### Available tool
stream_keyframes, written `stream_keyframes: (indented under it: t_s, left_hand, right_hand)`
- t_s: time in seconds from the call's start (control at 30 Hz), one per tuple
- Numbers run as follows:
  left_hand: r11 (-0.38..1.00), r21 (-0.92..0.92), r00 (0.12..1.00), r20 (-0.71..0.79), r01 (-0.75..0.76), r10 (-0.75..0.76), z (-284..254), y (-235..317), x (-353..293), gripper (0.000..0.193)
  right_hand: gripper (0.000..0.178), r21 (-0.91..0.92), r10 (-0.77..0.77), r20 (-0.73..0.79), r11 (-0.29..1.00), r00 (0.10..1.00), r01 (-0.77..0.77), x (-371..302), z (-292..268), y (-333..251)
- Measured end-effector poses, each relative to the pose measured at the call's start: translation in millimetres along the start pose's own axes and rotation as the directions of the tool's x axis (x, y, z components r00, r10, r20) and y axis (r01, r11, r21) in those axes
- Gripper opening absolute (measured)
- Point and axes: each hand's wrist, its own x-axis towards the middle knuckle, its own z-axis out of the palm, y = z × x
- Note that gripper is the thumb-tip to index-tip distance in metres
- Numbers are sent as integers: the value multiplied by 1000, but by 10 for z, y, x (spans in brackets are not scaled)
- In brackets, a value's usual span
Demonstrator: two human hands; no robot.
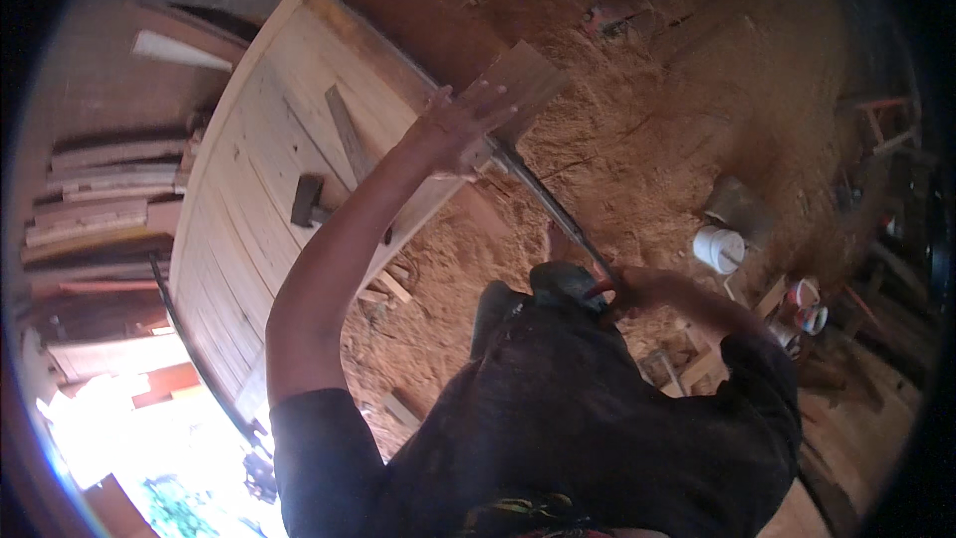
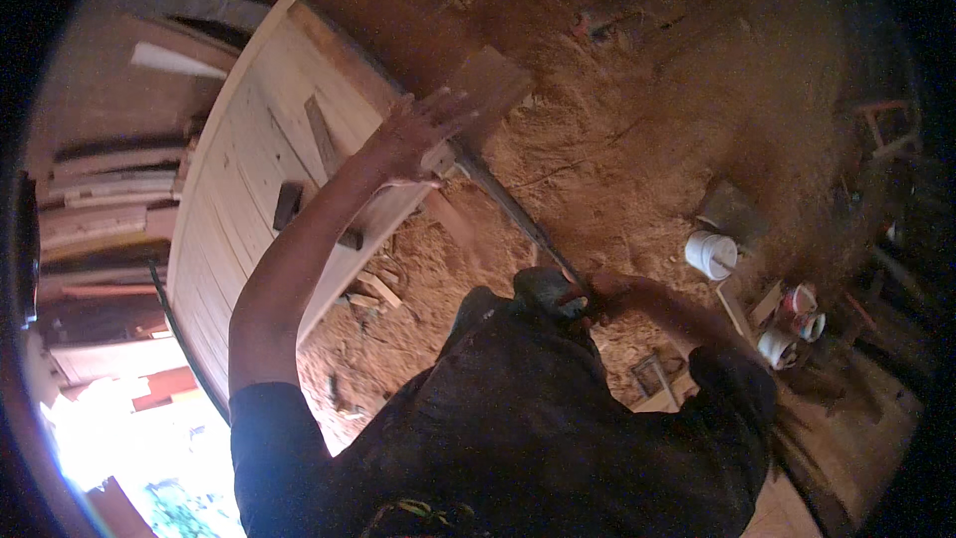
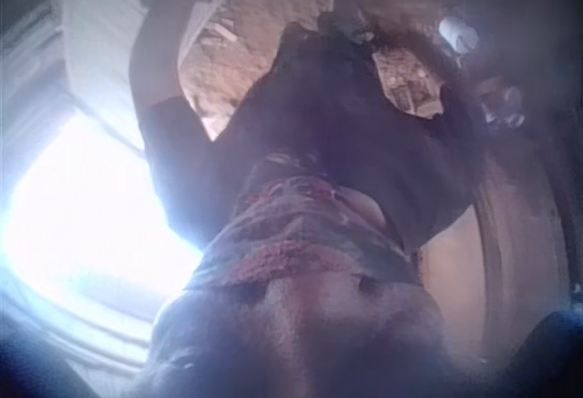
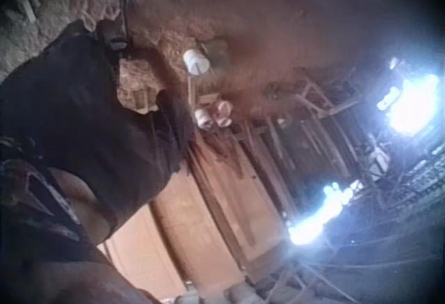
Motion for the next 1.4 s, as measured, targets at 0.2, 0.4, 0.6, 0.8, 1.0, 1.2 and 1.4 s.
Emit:
stream_keyframes:
  t_s: [0.2, 0.4, 0.6, 0.8, 1.0, 1.2, 1.4]
  left_hand:
    - [960, 54, 958, 97, -275, 269, -92, -109, 436, 135]
    - [929, 60, 916, 201, -364, 346, -4, -155, 557, 138]
    - [928, 75, 920, 177, -366, 348, 20, -211, 543, 127]
    - [874, 133, 878, 190, -467, 440, -23, -156, 668, 124]
    - [881, 120, 887, 129, -458, 443, 129, -277, 690, 126]
    - [849, 197, 872, 142, -489, 469, 293, -332, 823, 139]
    - [886, 158, 899, 133, -435, 418, 202, -229, 679, 132]
  right_hand:
    - [49, 500, 265, 38, 830, 963, -248, -108, 201, -177]
    - [55, 168, -83, -486, 968, 870, 186, 10, 275, 382]
    - [64, -207, -137, -953, 946, -269, 251, 194, 1104, -64]
    - [53, -247, -20, -914, 819, -404, 518, 236, 658, 330]
    - [38, -449, 188, -795, 457, -577, 768, 379, 988, -97]
    - [37, -279, 174, -882, 554, -437, 784, 114, 1012, -172]
    - [39, -502, 299, -656, 513, -693, 696, 484, 1530, -246]
